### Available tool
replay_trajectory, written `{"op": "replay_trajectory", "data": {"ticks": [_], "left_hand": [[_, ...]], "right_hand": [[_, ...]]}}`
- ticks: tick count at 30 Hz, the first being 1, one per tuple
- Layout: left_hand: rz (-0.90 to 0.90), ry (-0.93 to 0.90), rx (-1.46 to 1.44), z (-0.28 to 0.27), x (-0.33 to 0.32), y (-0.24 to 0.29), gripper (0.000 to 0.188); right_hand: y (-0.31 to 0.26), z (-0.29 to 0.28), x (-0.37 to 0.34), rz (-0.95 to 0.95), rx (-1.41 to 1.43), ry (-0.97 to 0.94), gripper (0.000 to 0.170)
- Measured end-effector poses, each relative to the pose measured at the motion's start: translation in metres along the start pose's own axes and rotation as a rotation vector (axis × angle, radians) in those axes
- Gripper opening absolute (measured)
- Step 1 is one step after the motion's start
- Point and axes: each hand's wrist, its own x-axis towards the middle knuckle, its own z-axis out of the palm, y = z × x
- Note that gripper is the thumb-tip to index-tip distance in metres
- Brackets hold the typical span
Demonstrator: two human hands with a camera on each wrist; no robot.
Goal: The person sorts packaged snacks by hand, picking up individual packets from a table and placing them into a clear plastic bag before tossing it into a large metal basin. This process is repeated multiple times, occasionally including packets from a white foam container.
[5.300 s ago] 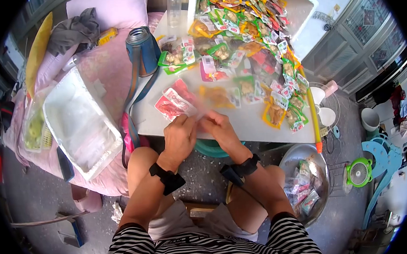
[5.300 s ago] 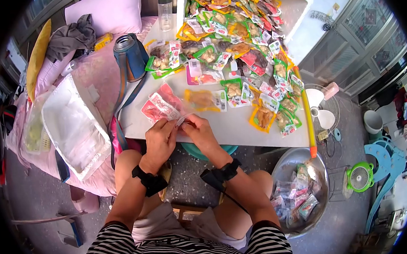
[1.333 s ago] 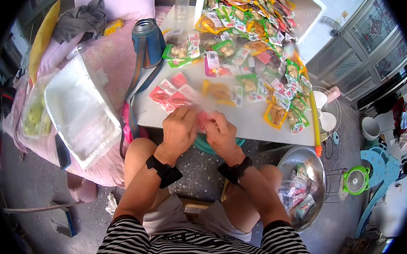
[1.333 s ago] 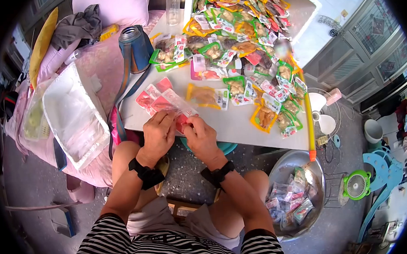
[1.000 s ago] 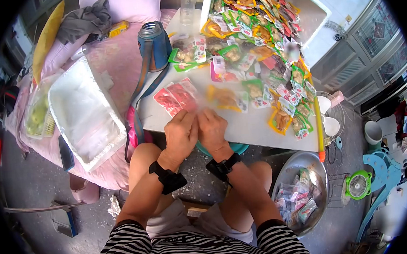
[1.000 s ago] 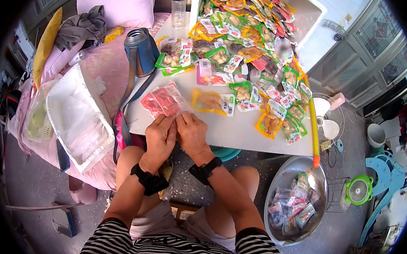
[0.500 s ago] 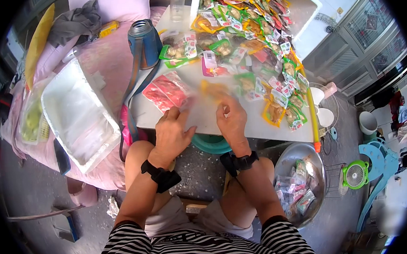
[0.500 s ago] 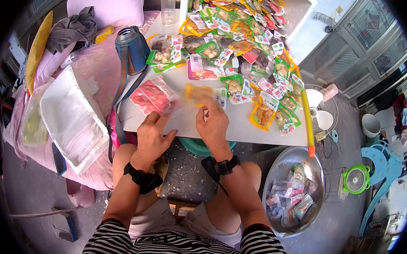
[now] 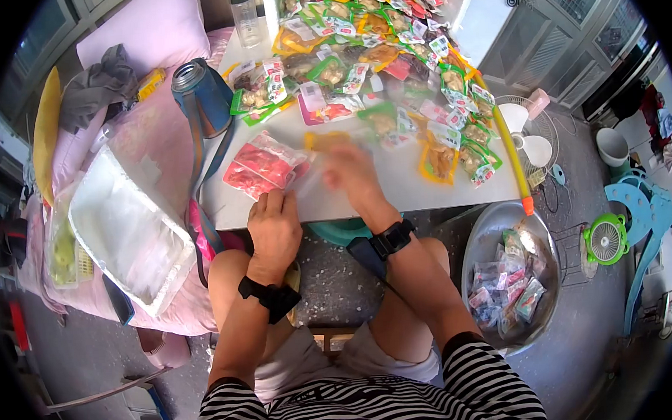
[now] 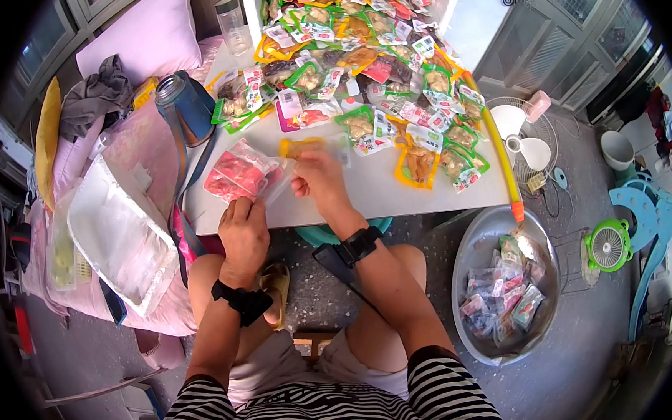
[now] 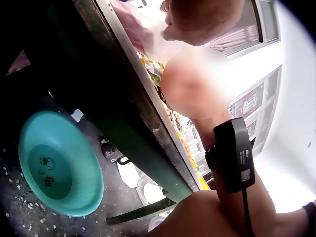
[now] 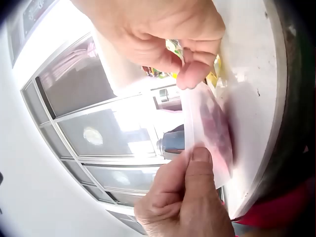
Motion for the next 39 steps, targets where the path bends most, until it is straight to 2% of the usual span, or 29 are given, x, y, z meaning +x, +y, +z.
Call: {"op": "replay_trajectory", "data": {"ticks": [5, 8, 11, 13, 15, 17, 20, 21, 23, 25, 27, 29, 31, 33, 36, 39], "left_hand": [[0.035, 0.07, -0.038, -0.005, 0.004, -0.001, 0.023], [0.066, 0.089, -0.085, -0.007, 0.006, 0.006, 0.016], [0.137, 0.074, -0.166, -0.01, 0.004, 0.007, 0.019], [0.207, 0.06, -0.285, -0.015, 0.003, 0.006, 0.021], [0.175, 0.184, -0.351, -0.028, 0.003, 0.008, 0.025], [0.143, 0.199, -0.428, -0.037, -0.003, 0.0, 0.034], [-0.02, 0.306, -0.493, -0.029, -0.006, -0.017, 0.041], [-0.074, 0.357, -0.537, -0.027, -0.006, -0.018, 0.04], [-0.067, 0.388, -0.52, -0.026, -0.001, -0.018, 0.039], [-0.067, 0.357, -0.537, -0.026, 0.0, -0.014, 0.036], [-0.069, 0.312, -0.571, -0.023, 0.001, -0.013, 0.035], [-0.05, 0.267, -0.527, -0.019, 0.001, -0.015, 0.034], [-0.048, 0.228, -0.509, -0.018, 0.0, -0.016, 0.033], [-0.063, 0.202, -0.523, -0.018, 0.001, -0.014, 0.033], [-0.05, 0.203, -0.527, -0.018, 0.002, -0.011, 0.032], [-0.059, 0.186, -0.547, -0.018, 0.002, -0.008, 0.032]], "right_hand": [[-0.026, -0.006, -0.035, 0.297, -0.048, -0.132, 0.036], [-0.027, 0.007, -0.054, 0.355, -0.122, -0.253, 0.048], [0.008, 0.018, -0.043, 0.041, -0.155, -0.145, 0.027], [-0.001, 0.026, -0.046, -0.148, -0.343, -0.111, 0.023], [-0.019, 0.028, -0.055, -0.285, -0.47, -0.11, 0.022], [-0.047, 0.027, -0.074, -0.301, -0.331, -0.199, 0.024], [-0.097, 0.002, -0.106, -0.418, -0.48, -0.257, 0.023], [-0.111, -0.009, -0.119, -0.411, -0.456, -0.221, 0.023], [-0.138, -0.044, -0.156, -0.399, -0.412, -0.168, 0.024], [-0.159, -0.091, -0.188, -0.423, -0.51, -0.127, 0.027], [-0.179, -0.134, -0.231, -0.4, -0.486, -0.008, 0.026], [-0.188, -0.186, -0.261, -0.485, -0.494, 0.14, 0.027], [-0.203, -0.239, -0.287, -0.496, -0.682, 0.308, 0.029], [-0.198, -0.31, -0.309, -0.426, -0.745, 0.648, 0.026], [-0.163, -0.412, -0.352, -0.267, -0.864, 1.025, 0.021], [-0.088, -0.49, -0.395, -0.027, -0.928, 1.223, 0.016]]}}
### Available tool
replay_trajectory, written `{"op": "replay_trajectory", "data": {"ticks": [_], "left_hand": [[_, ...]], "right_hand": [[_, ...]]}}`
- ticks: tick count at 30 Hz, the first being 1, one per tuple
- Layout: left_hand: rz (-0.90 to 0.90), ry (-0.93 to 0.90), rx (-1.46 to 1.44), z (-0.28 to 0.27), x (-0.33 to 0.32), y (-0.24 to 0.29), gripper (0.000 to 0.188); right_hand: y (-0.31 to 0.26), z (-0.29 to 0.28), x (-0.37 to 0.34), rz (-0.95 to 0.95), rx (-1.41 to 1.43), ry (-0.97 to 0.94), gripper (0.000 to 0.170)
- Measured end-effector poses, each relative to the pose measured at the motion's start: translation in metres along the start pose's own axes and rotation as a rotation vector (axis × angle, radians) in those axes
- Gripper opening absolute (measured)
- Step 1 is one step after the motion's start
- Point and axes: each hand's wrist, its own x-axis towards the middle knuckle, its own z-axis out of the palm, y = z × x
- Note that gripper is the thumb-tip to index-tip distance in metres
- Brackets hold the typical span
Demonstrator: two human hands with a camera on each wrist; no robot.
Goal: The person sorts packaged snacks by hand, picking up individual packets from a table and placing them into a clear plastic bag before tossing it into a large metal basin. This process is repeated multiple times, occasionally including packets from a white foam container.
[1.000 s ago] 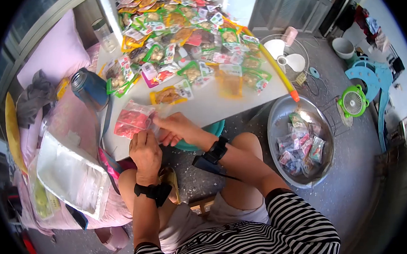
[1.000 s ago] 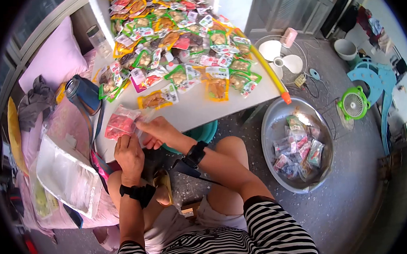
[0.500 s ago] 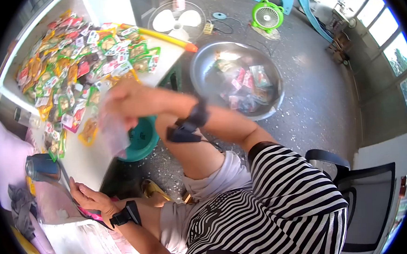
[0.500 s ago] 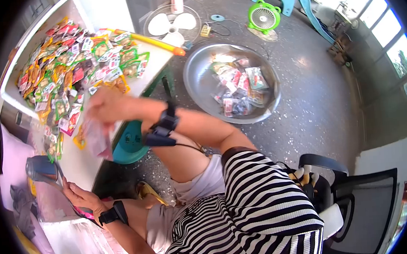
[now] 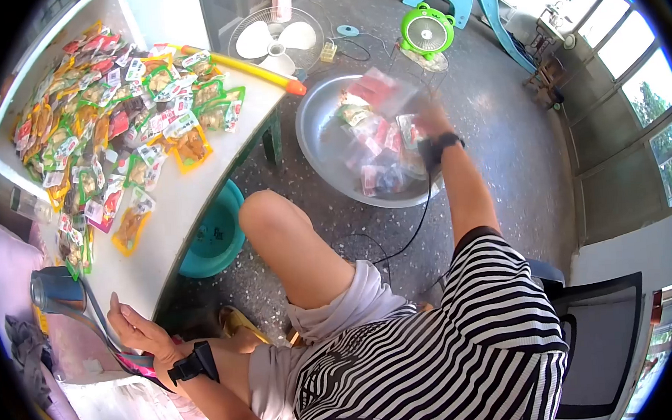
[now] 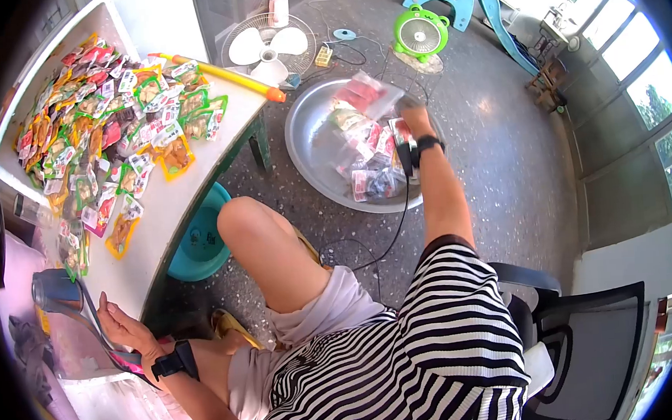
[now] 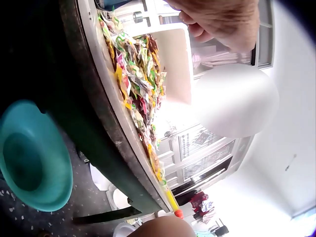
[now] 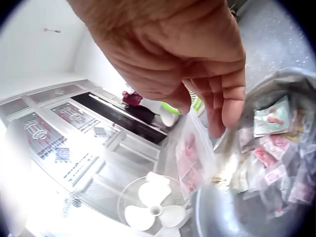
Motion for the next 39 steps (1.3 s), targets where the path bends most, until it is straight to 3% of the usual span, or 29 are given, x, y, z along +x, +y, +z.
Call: {"op": "replay_trajectory", "data": {"ticks": [2, 4, 7, 9, 10, 11, 13, 14, 18, 21, 25, 27, 30, 33, 36, 37, 39], "left_hand": [[-0.009, -0.013, 0.003, 0.002, 0.0, -0.001, 0.033], [-0.012, -0.026, -0.001, 0.005, 0.0, 0.0, 0.032], [-0.013, -0.062, -0.025, 0.011, 0.001, 0.005, 0.031], [-0.005, -0.077, -0.025, 0.014, 0.0, -0.001, 0.029], [-0.006, -0.076, -0.013, 0.012, 0.001, -0.004, 0.028], [-0.005, -0.065, -0.03, 0.011, 0.004, 0.0, 0.025], [-0.016, -0.027, -0.023, 0.003, 0.011, 0.012, 0.02], [-0.023, -0.005, -0.009, -0.002, 0.016, 0.016, 0.018], [-0.091, 0.076, 0.048, -0.038, 0.031, 0.026, 0.014], [-0.177, 0.156, 0.068, -0.078, 0.02, 0.007, 0.014], [-0.18, 0.273, 0.53, -0.145, -0.008, -0.039, 0.019], [-0.179, 0.28, 0.809, -0.178, -0.02, -0.062, 0.025], [-0.407, 0.132, 1.195, -0.215, -0.041, -0.099, 0.023], [-0.59, -0.109, 1.213, -0.237, -0.063, -0.138, 0.019], [-0.754, -0.079, 0.901, -0.247, -0.06, -0.143, 0.017], [-0.67, -0.01, 0.873, -0.247, -0.06, -0.144, 0.014], [-0.674, 0.047, 0.902, -0.244, -0.056, -0.136, 0.014]], "right_hand": [[0.056, 0.021, -0.017, 0.147, 0.04, -0.039, 0.014], [0.086, 0.052, -0.037, 0.432, 0.536, -0.116, 0.02], [0.101, 0.08, -0.049, 0.008, 0.49, -0.465, 0.026], [0.062, 0.099, -0.063, -0.428, -0.073, -0.468, 0.027], [0.028, 0.102, -0.069, -0.371, -0.021, -0.496, 0.027], [-0.025, 0.096, -0.08, -0.096, 0.243, -0.531, 0.028], [-0.136, 0.09, -0.107, 0.028, 0.494, -0.579, 0.029], [-0.194, 0.082, -0.125, -0.052, 0.486, -0.584, 0.031], [-0.332, 0.093, -0.176, -0.341, 0.637, -0.896, 0.03], [-0.402, 0.102, -0.223, -0.565, 0.732, -1.092, 0.029], [-0.45, 0.135, -0.261, -0.747, 0.799, -1.304, 0.026], [-0.455, 0.161, -0.27, -0.748, 0.761, -1.39, 0.025], [-0.458, 0.191, -0.275, -0.747, 0.717, -1.459, 0.025], [-0.443, 0.232, -0.275, -0.657, 0.628, -1.53, 0.025], [-0.44, 0.255, -0.273, -0.621, 0.584, -1.538, 0.025], [-0.438, 0.262, -0.272, -0.613, 0.586, -1.545, 0.025], [-0.433, 0.274, -0.271, -0.598, 0.587, -1.555, 0.024]]}}
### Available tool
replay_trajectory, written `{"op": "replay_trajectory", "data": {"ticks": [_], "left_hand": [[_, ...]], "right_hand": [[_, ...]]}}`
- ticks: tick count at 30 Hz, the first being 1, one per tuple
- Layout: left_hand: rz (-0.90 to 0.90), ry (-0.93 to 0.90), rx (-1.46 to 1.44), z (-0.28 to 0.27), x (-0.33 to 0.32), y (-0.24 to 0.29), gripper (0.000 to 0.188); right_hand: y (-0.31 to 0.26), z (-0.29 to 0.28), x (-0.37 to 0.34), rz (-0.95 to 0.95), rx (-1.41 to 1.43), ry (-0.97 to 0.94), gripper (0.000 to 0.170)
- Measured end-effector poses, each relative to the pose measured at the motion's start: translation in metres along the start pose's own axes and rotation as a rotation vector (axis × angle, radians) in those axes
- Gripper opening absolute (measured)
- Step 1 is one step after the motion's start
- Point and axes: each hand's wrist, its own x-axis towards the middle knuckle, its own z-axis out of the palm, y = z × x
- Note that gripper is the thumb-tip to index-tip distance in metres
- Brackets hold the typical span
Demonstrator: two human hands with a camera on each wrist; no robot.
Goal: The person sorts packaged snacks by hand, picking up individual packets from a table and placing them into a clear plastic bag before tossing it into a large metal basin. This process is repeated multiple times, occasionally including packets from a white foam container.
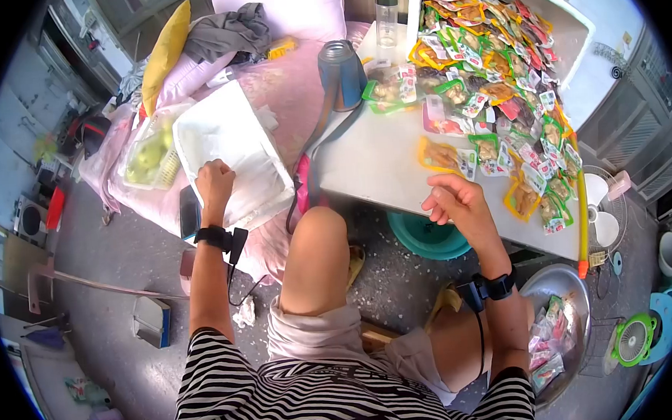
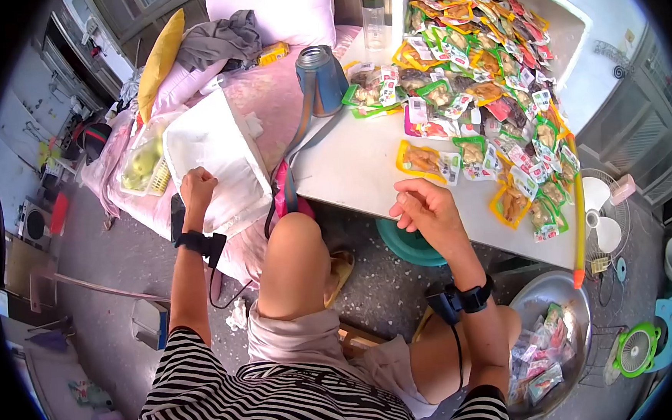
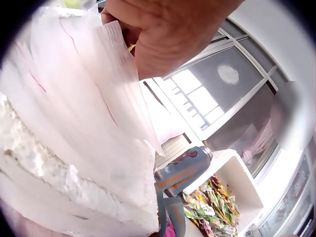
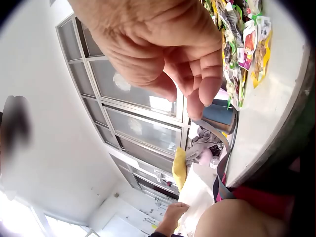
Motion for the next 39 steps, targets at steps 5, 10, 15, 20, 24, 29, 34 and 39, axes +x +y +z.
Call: {"op": "replay_trajectory", "data": {"ticks": [5, 10, 15, 20, 24, 29, 34, 39], "left_hand": [[0.076, 0.189, -0.011, -0.032, -0.016, 0.044, 0.023], [0.144, 0.159, -0.185, -0.059, -0.043, 0.135, 0.031], [0.586, 0.073, -0.36, -0.013, -0.075, 0.243, 0.031], [0.922, -0.193, -0.456, 0.017, -0.116, 0.319, 0.026], [1.157, -0.365, -0.557, 0.025, -0.139, 0.329, 0.026], [1.223, -0.376, -0.56, 0.045, -0.157, 0.317, 0.021], [1.22, -0.34, -0.489, 0.056, -0.168, 0.306, 0.013], [1.15, -0.257, -0.441, 0.045, -0.16, 0.305, 0.009]], "right_hand": [[0.024, -0.001, 0.001, 0.087, 0.003, -0.033, 0.023], [0.034, 0.005, -0.001, 0.102, 0.03, -0.038, 0.023], [0.039, 0.015, 0.002, 0.124, 0.195, -0.019, 0.033], [0.047, -0.007, 0.013, 0.271, 0.743, 0.106, 0.048], [0.072, -0.03, 0.025, -0.004, 0.569, 0.197, 0.041], [0.071, -0.049, 0.031, 0.021, 0.23, 0.245, 0.024], [0.073, -0.065, 0.038, -0.041, 0.183, 0.516, 0.022], [0.059, -0.064, 0.043, -0.092, 0.435, 0.634, 0.023]]}}
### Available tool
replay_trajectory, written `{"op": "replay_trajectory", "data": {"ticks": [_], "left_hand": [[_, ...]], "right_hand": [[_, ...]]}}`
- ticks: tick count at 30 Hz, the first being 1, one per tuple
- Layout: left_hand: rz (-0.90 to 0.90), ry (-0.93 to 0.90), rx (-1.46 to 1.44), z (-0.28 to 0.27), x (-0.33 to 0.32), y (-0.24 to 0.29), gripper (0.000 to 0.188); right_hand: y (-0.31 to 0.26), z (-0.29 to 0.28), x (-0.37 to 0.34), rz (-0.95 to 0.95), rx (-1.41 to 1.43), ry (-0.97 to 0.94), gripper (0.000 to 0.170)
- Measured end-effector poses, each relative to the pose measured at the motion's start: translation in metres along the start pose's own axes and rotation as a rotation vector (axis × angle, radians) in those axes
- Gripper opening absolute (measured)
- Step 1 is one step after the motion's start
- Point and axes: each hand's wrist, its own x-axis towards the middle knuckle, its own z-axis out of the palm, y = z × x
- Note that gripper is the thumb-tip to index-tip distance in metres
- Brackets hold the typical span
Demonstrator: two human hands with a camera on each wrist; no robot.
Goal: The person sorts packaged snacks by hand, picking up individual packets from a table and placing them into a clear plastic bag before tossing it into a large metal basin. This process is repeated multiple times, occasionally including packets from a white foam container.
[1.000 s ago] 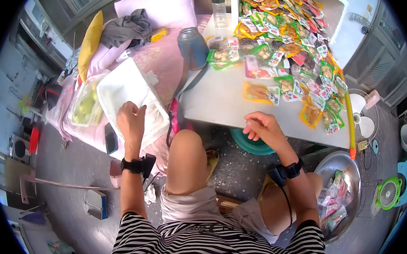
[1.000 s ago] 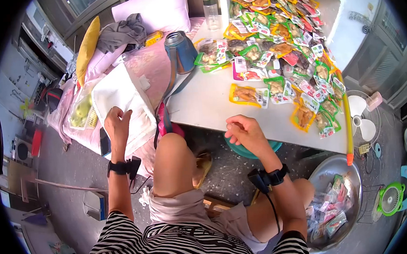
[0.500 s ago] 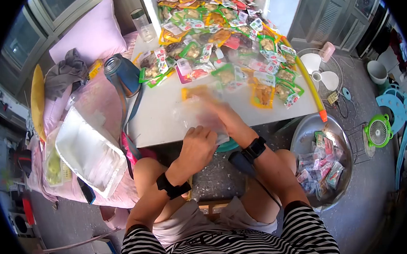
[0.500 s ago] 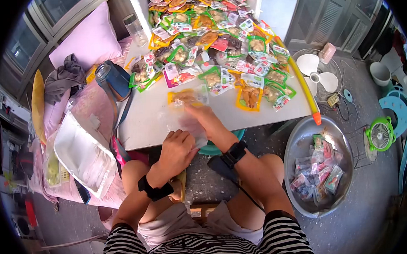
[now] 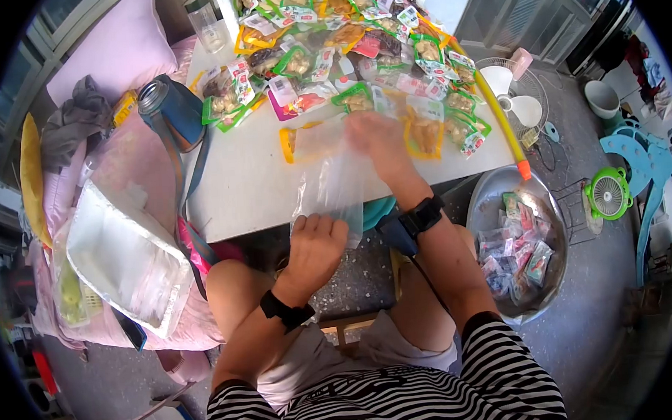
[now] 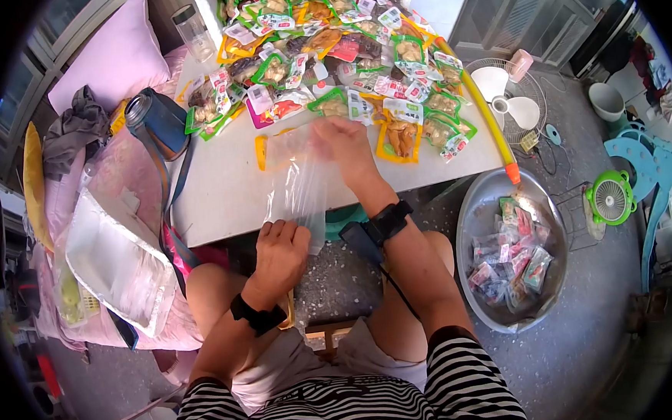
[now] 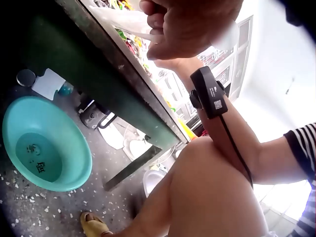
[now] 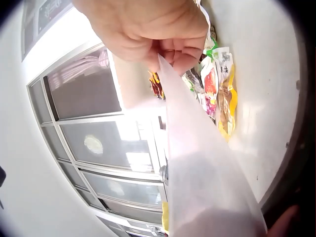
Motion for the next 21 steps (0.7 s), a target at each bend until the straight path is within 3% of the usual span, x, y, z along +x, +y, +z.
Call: {"op": "replay_trajectory", "data": {"ticks": [2, 4, 6, 8, 11, 14, 17, 20, 21], "left_hand": [[-0.029, 0.028, 0.011, -0.002, -0.002, -0.001, 0.011], [-0.083, 0.068, 0.065, -0.002, -0.004, -0.003, 0.012], [-0.161, 0.122, 0.164, -0.001, -0.002, -0.014, 0.01], [-0.339, 0.119, 0.185, 0.0, 0.0, -0.032, 0.015], [-0.493, 0.183, 0.121, -0.003, 0.003, -0.05, 0.021], [-0.54, 0.183, -0.061, -0.002, 0.007, -0.049, 0.023], [-0.457, 0.193, -0.183, 0.0, 0.009, -0.044, 0.024], [-0.366, 0.25, -0.16, -0.006, 0.016, -0.039, 0.024], [-0.342, 0.271, -0.109, -0.006, 0.016, -0.041, 0.023]], "right_hand": [[-0.004, 0.008, 0.0, 0.052, 0.105, -0.055, 0.026], [-0.003, 0.02, 0.004, -0.114, 0.111, -0.235, 0.032], [-0.005, 0.026, 0.004, -0.078, 0.065, -0.236, 0.038], [-0.007, 0.028, -0.002, 0.156, -0.039, -0.062, 0.045], [-0.007, 0.011, -0.012, 0.214, -0.4, -0.309, 0.051], [-0.002, 0.023, -0.041, 0.325, -0.542, -0.447, 0.043], [0.045, 0.019, -0.043, -0.285, -0.823, -0.411, 0.032], [0.033, 0.018, -0.038, 0.079, -0.55, -0.305, 0.025], [0.029, 0.019, -0.036, 0.117, -0.507, -0.272, 0.025]]}}
